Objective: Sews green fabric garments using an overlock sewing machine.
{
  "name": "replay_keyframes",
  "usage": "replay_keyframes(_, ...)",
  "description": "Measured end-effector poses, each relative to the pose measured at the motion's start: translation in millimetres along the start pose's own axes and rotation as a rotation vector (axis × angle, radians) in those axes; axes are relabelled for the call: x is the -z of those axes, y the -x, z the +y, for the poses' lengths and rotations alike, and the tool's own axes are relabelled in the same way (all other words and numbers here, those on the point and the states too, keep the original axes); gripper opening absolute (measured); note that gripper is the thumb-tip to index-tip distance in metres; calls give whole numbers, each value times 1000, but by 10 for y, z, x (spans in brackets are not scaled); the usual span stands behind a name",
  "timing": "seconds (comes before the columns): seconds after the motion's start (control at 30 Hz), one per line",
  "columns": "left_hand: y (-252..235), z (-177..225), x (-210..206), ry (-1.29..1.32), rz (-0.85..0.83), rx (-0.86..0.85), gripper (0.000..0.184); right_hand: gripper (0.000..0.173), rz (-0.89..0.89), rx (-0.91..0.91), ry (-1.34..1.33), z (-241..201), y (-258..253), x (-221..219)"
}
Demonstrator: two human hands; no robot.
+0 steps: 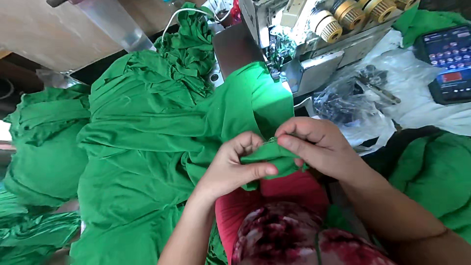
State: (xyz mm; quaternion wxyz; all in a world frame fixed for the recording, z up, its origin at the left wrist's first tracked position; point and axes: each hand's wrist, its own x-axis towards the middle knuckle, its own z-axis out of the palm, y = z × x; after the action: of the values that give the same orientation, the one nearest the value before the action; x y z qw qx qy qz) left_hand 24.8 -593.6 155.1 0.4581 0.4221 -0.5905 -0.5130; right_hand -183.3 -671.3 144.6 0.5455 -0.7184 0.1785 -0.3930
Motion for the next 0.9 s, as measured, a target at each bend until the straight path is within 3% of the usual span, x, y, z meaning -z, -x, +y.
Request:
replay_keyframes(0.1, -7, 46, 68, -157, 64, 12, 20, 13, 16, -35, -8, 57, 32, 23)
replay_keyframes(0.23, -44, 119, 100, -160, -125, 139, 48, 15, 4, 29, 28, 81, 23, -10)
replay_keyframes(0.37, -91, 109, 61, -159, 41, 102, 8, 17, 8, 55, 101, 83, 17, 9)
replay_keyframes(0.5, -126, 126, 65, -401, 228, -64, 8, 26, -124, -140, -22, 102, 67, 68)
replay_keyframes(0.63, -145, 149, 132, -620, 280, -162, 13, 27, -270, -258, -173, 225, 145, 93)
replay_keyframes(0.9, -177, 269, 201, -639, 259, -122, 8, 19, -112, -185, -247, 419, 177, -1)
